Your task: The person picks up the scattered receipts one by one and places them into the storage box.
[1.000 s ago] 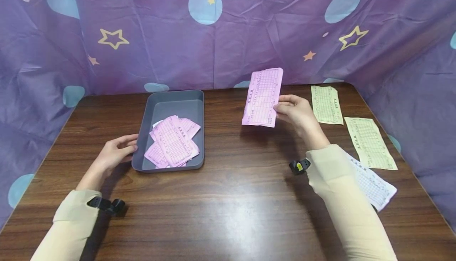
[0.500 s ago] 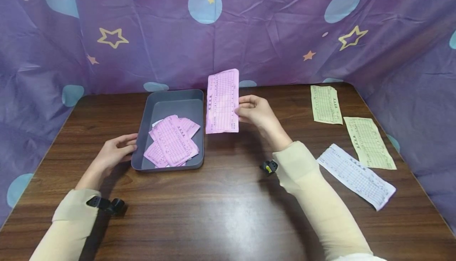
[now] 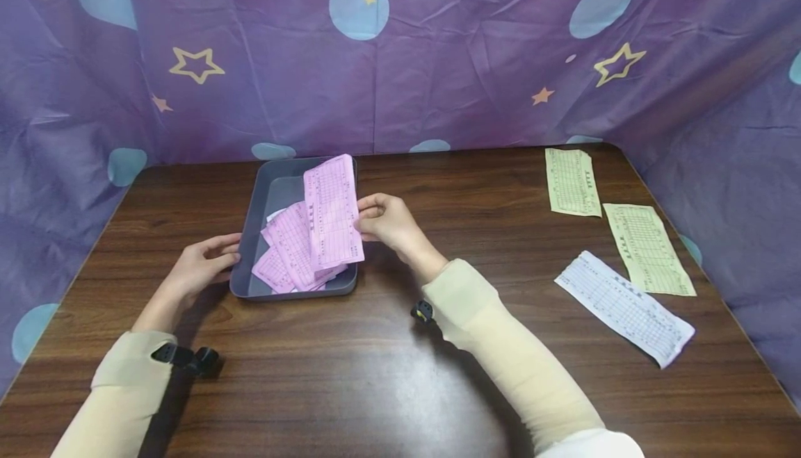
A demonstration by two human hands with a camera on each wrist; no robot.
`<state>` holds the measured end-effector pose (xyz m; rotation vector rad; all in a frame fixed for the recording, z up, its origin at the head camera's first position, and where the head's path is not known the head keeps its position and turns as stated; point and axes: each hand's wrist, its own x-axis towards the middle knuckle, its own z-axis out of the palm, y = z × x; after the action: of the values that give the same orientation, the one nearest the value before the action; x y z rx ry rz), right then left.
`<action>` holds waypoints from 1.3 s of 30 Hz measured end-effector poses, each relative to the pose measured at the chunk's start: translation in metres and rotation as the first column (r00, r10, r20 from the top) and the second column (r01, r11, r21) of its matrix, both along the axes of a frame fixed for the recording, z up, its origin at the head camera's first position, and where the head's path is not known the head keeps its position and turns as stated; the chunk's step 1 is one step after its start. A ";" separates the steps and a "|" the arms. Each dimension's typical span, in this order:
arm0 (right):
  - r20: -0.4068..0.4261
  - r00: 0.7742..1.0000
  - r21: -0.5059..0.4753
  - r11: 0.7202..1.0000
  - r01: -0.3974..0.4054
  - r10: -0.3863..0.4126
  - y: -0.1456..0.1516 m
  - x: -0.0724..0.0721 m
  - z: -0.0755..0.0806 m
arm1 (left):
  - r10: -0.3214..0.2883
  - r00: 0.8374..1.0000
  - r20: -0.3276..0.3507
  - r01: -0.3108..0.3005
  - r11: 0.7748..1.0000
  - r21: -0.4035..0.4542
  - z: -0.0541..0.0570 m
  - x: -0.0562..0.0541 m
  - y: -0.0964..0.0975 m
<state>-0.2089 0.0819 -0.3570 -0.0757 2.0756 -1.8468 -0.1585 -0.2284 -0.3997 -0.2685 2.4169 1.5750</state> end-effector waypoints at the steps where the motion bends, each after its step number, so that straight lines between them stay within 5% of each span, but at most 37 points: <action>1: 0.000 1.000 0.002 1.000 -0.003 0.003 -0.004 0.001 -0.002 | -0.001 1.000 -0.001 0.001 1.000 0.000 0.000 0.000 0.000; 28: -0.043 0.999 0.067 0.997 -0.026 0.029 -0.042 0.006 -0.028 | 0.005 1.000 -0.008 -0.005 0.999 0.032 0.002 0.001 0.002; 39: -0.128 0.990 0.230 0.973 -0.030 0.061 -0.046 0.007 -0.028 | 0.003 1.000 -0.015 -0.003 1.000 0.019 0.002 0.001 0.003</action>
<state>-0.2017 0.0362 -0.3855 -0.1918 2.3435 -1.6042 -0.1574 -0.2256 -0.3977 -0.2578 2.4122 1.6061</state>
